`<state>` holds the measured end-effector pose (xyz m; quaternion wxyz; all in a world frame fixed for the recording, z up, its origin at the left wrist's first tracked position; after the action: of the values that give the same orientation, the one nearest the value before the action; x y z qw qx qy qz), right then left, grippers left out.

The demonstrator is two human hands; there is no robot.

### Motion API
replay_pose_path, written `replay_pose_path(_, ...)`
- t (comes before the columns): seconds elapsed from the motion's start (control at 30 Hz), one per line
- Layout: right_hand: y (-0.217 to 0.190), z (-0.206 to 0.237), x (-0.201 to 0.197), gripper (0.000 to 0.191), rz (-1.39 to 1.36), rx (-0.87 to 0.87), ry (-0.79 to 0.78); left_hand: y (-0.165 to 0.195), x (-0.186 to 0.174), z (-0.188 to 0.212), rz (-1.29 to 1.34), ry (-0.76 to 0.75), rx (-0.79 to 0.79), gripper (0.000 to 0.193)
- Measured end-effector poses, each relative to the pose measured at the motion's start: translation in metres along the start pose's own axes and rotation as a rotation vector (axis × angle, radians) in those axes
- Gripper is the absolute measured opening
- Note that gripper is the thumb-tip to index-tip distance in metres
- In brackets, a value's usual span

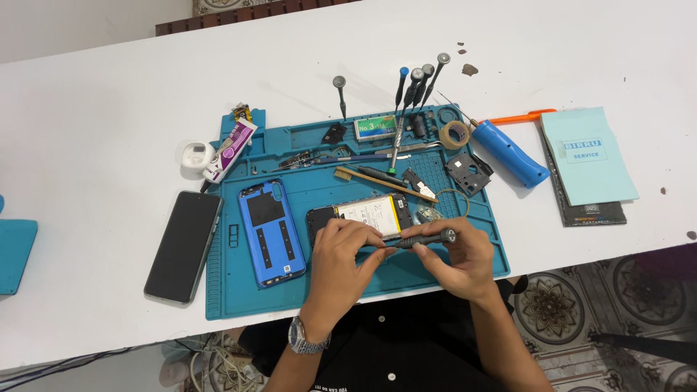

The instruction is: The person repairs a smartphone on a blue repair mat, using a screwdriver to unscrew and remove the battery from an opened phone body, then reassembles a blue phone by fitting its back cover and pressing it into place. They then pick up another phone and brush its screen with a wooden-handled brush.

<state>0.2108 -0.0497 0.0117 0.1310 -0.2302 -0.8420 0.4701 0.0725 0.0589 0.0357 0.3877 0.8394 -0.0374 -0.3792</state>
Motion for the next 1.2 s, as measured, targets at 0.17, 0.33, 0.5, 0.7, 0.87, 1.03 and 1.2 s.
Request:
replay_pose_path(0.17, -0.008, 0.003, 0.006, 0.029, 0.002, -0.023, 0.001, 0.001, -0.006, 0.005, -0.011, -0.001, 0.006, 0.018)
replay_pose_path(0.33, -0.014, 0.006, -0.009, 0.034, 0.229, -0.070, 0.234, 0.000, -0.009, 0.010, -0.028, 0.000, -0.008, 0.040)
replay_pose_path(0.5, -0.033, 0.011, 0.003, 0.054, 0.450, -0.222, 0.277, 0.006, -0.011, 0.014, -0.029, -0.033, 0.030, 0.039)
replay_pose_path(0.7, -0.045, 0.020, 0.018, 0.059, 0.580, -0.356, 0.225, 0.010, -0.015, 0.024, -0.015, -0.042, 0.037, 0.037)
replay_pose_path(0.87, -0.048, 0.023, 0.022, 0.059, 0.596, -0.381, 0.191, 0.011, -0.015, 0.029, -0.016, -0.055, 0.035, 0.038)
replay_pose_path(1.03, -0.053, 0.023, 0.027, 0.059, 0.586, -0.382, 0.161, 0.013, -0.016, 0.033, -0.022, -0.054, 0.049, 0.038)
replay_pose_path(1.2, -0.057, 0.025, 0.031, 0.060, 0.574, -0.374, 0.130, 0.015, -0.018, 0.038, -0.020, -0.045, 0.055, 0.037)
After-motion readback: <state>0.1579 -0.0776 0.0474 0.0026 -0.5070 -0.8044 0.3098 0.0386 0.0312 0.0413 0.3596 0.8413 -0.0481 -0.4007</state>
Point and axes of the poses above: each hand's wrist, its own z-axis away from the middle knuckle, its own x-axis out of the palm, y = z × x, the point moved 10 cm from there along -z, towards the middle knuckle, and after that the axes turned 5 degrees about y, right-handed, at the moved point
